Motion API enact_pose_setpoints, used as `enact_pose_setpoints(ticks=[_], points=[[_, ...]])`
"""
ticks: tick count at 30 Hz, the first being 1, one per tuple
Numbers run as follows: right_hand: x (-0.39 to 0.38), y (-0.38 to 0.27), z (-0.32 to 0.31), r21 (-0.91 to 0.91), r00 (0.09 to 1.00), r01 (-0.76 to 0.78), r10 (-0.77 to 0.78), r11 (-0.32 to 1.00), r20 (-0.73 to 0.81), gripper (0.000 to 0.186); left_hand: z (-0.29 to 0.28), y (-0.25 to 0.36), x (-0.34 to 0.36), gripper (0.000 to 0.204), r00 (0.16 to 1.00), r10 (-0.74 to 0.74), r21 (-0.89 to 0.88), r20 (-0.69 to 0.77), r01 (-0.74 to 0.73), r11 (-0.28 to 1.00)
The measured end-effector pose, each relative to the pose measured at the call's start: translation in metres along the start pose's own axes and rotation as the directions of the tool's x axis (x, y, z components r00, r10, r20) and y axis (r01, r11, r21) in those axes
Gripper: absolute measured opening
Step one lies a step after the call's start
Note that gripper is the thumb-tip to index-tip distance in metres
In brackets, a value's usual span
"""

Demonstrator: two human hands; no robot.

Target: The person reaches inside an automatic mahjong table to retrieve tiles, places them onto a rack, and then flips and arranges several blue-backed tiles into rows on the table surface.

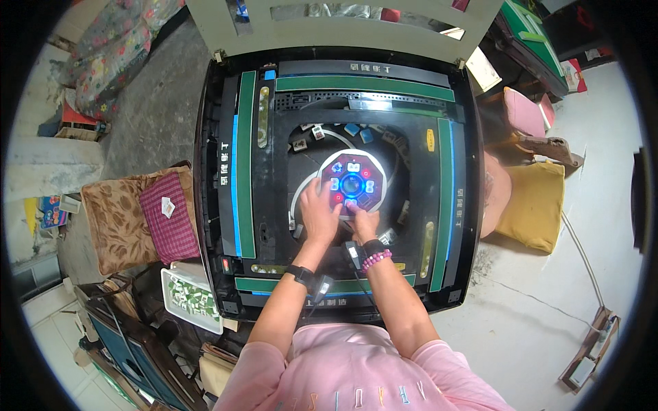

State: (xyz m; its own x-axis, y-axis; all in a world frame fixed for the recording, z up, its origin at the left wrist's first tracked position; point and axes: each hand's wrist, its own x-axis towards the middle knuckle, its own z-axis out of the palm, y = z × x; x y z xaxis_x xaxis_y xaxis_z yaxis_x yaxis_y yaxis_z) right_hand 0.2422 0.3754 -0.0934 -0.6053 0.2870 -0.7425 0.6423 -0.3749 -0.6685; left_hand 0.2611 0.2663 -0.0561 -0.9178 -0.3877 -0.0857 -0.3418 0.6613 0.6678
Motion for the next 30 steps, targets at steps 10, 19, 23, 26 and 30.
enact_pose_setpoints(ticks=[10, 19, 23, 26, 30], points=[[0.010, 0.007, -0.005, 0.019, 0.991, -0.126, 0.125, 0.992, 0.036, 0.051, 0.014, 0.000, 0.001, 0.046, 0.969, 0.245, 0.272, -0.006, -0.234, 0.933], [0.022, 0.023, -0.008, 0.071, 0.983, -0.180, 0.177, 0.981, 0.052, 0.044, 0.025, 0.010, 0.000, 0.048, 0.985, 0.165, 0.294, -0.049, -0.144, 0.945], [0.025, 0.025, -0.010, 0.086, 0.980, -0.175, 0.166, 0.981, 0.110, 0.047, 0.027, 0.011, 0.000, 0.047, 0.988, 0.146, 0.297, -0.054, -0.124, 0.947], [0.019, 0.026, -0.007, 0.157, 0.987, -0.117, 0.097, 0.981, 0.131, 0.047, 0.027, 0.012, 0.001, 0.047, 0.990, 0.133, 0.300, -0.056, -0.110, 0.948], [0.019, 0.026, -0.007, 0.142, 0.991, -0.105, 0.092, 0.984, 0.098, 0.047, 0.028, 0.013, 0.001, 0.048, 0.990, 0.129, 0.300, -0.061, -0.106, 0.948]])
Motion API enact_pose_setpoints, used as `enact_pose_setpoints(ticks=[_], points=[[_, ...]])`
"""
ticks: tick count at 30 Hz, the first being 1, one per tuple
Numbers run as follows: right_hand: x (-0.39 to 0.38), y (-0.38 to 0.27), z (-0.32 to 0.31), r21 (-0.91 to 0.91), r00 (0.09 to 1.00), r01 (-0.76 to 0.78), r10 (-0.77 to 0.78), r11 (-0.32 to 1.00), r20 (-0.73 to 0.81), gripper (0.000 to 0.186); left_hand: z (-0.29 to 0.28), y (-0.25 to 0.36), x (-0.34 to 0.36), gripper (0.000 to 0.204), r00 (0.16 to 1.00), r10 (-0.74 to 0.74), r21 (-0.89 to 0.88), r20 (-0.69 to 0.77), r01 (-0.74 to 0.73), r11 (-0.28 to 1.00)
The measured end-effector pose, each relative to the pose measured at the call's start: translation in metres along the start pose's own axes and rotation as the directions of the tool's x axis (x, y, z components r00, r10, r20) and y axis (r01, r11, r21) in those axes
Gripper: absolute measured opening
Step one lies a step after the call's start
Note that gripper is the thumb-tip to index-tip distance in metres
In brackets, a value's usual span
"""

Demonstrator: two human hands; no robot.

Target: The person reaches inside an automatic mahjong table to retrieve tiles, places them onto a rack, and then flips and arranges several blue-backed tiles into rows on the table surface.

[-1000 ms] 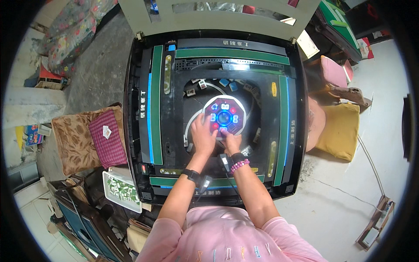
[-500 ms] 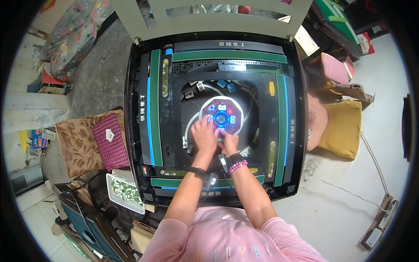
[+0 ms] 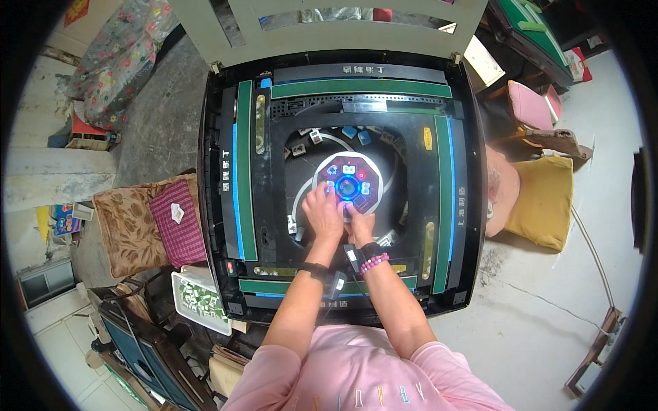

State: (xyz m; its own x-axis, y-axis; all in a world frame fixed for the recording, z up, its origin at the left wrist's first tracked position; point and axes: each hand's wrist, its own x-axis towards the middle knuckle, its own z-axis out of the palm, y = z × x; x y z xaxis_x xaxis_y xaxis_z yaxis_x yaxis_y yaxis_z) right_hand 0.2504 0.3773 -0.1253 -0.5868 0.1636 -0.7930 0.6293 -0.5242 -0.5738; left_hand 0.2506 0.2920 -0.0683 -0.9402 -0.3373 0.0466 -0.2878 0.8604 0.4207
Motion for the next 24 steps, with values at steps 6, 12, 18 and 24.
enact_pose_setpoints(ticks=[6, 12, 18, 24], points=[[0.0005, -0.0015, -0.0019, -0.040, 0.999, -0.010, 0.011, 0.999, 0.033, 0.050, 0.0026, -0.0021, 0.0000, 0.048, 1.000, 0.015, -0.021, -0.020, -0.015, 1.000], [0.0011, -0.0019, -0.0016, -0.064, 1.000, -0.025, 0.024, 0.998, -0.011, 0.050, 0.0039, -0.0023, -0.0003, 0.048, 0.999, 0.022, -0.024, -0.026, -0.023, 0.999], [0.0010, -0.0012, -0.0012, -0.046, 1.000, -0.021, 0.021, 0.999, -0.009, 0.051, 0.0032, -0.0017, 0.0001, 0.047, 1.000, 0.022, -0.025, -0.020, -0.023, 0.999], [-0.0003, -0.0026, -0.0012, -0.043, 1.000, 0.002, -0.002, 0.999, -0.005, 0.051, 0.0036, -0.0011, 0.0006, 0.047, 0.999, 0.029, -0.021, -0.024, -0.029, 0.999]])
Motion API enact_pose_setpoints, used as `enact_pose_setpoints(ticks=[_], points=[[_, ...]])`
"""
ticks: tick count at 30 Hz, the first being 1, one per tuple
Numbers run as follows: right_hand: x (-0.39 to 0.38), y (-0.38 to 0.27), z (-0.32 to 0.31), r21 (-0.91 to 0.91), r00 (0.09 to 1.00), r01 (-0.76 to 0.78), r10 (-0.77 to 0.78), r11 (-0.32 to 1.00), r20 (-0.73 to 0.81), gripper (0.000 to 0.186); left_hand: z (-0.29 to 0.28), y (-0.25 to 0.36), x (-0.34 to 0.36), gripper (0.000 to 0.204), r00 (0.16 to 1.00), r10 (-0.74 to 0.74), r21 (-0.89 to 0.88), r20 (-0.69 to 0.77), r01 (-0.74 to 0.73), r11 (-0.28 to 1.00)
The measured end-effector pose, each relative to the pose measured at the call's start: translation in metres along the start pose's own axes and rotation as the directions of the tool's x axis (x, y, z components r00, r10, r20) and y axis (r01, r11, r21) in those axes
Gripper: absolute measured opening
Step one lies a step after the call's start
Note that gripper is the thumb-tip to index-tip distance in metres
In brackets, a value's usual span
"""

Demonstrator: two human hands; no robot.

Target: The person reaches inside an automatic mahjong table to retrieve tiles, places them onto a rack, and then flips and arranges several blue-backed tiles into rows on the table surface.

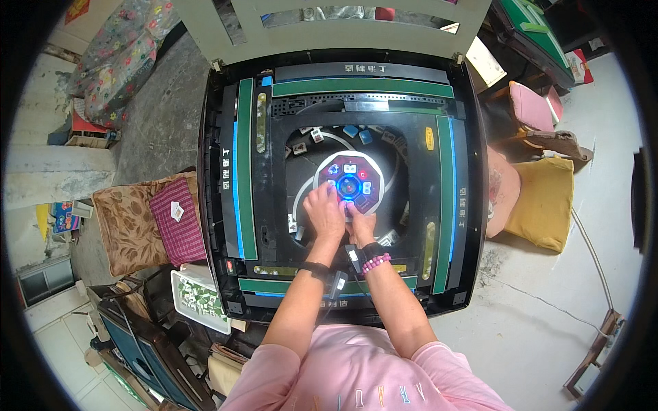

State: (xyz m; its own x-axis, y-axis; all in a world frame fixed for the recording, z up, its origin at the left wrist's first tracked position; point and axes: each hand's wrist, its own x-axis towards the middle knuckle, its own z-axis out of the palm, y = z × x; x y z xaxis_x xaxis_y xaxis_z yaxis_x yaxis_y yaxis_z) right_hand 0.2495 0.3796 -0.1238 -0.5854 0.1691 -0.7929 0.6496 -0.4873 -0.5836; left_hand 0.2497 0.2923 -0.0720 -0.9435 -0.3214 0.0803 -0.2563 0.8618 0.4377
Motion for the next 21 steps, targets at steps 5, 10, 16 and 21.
enact_pose_setpoints(ticks=[5, 10, 16, 21], points=[[-0.0028, -0.0033, 0.0018, -0.014, 1.000, -0.007, 0.007, 1.000, -0.006, 0.050, 0.0012, 0.0001, 0.0000, 0.047, 1.000, 0.000, 0.003, -0.005, 0.000, 1.000], [-0.0043, -0.0042, 0.0025, -0.028, 1.000, -0.022, 0.021, 0.999, -0.014, 0.050, 0.0007, -0.0002, -0.0005, 0.047, 1.000, -0.005, 0.002, 0.001, 0.005, 1.000], [-0.0023, -0.0030, 0.0011, -0.032, 1.000, -0.021, 0.021, 0.999, -0.002, 0.051, 0.0003, 0.0005, -0.0005, 0.045, 1.000, -0.005, -0.002, -0.003, 0.005, 1.000], [-0.0055, -0.0047, 0.0026, -0.052, 1.000, -0.028, 0.027, 0.998, -0.004, 0.051, -0.0002, 0.0005, -0.0008, 0.044, 1.000, -0.010, 0.001, 0.000, 0.010, 1.000]])
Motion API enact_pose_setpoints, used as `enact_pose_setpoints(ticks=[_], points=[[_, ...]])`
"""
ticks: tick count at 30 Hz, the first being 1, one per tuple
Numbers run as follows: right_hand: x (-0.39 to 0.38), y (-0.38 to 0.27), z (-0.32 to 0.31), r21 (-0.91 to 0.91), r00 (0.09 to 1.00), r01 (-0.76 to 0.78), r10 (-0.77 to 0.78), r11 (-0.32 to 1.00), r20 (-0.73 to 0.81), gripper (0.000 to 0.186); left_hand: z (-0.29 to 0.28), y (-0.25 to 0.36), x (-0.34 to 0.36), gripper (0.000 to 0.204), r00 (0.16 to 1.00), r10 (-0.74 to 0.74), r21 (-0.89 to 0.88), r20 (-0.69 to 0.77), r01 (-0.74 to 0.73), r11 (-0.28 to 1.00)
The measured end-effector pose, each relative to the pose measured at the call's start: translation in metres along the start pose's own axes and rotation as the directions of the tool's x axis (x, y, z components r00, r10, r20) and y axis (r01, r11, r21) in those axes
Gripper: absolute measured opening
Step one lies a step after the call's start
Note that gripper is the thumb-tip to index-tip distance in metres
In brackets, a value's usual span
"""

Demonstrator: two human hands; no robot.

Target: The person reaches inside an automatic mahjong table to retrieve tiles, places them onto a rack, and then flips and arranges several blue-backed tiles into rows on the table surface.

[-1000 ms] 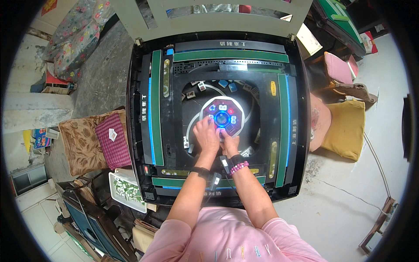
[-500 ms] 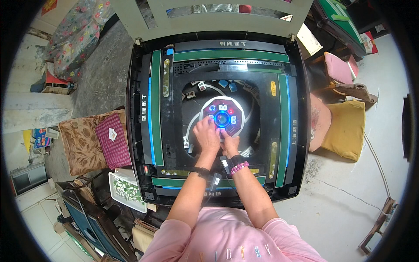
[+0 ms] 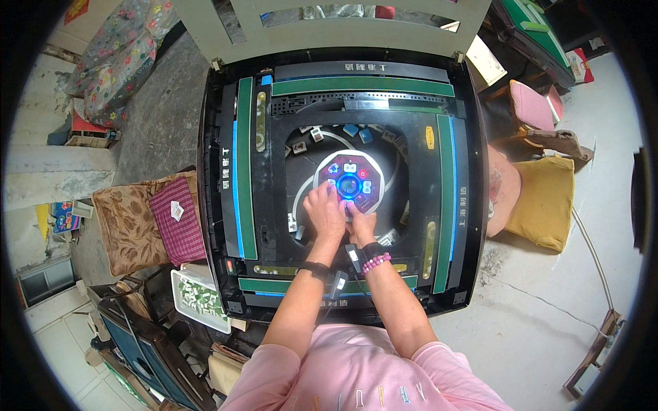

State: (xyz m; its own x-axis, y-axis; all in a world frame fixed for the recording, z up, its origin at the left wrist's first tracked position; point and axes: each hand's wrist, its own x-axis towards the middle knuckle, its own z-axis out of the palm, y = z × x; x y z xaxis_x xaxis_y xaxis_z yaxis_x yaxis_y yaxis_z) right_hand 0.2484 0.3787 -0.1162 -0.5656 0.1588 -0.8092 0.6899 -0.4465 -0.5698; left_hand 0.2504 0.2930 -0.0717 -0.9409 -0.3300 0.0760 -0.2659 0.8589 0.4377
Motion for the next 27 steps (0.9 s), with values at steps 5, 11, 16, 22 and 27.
enact_pose_setpoints(ticks=[5, 11, 16, 22, 27], points=[[0.001, 0.001, 0.000, 0.011, 1.000, -0.003, 0.003, 1.000, -0.007, 0.051, 0.001, -0.001, 0.000, 0.044, 1.000, 0.002, -0.005, 0.003, -0.002, 1.000], [0.000, 0.001, 0.002, 0.040, 0.999, 0.032, -0.030, 0.999, -0.034, 0.052, -0.001, 0.000, 0.000, 0.044, 1.000, -0.004, -0.002, 0.010, 0.004, 1.000], [-0.004, -0.001, 0.004, 0.038, 0.999, 0.040, -0.038, 0.998, -0.036, 0.051, 0.000, 0.000, 0.000, 0.045, 1.000, -0.006, 0.004, 0.014, 0.006, 1.000], [-0.007, -0.003, 0.004, 0.026, 0.998, 0.050, -0.049, 0.998, -0.034, 0.050, 0.000, 0.000, 0.000, 0.045, 1.000, -0.003, 0.003, 0.006, 0.003, 1.000], [-0.006, -0.002, 0.003, 0.022, 0.994, 0.102, -0.101, 0.995, -0.049, 0.053, 0.000, 0.002, 0.001, 0.044, 1.000, 0.001, -0.002, 0.007, -0.001, 1.000]])
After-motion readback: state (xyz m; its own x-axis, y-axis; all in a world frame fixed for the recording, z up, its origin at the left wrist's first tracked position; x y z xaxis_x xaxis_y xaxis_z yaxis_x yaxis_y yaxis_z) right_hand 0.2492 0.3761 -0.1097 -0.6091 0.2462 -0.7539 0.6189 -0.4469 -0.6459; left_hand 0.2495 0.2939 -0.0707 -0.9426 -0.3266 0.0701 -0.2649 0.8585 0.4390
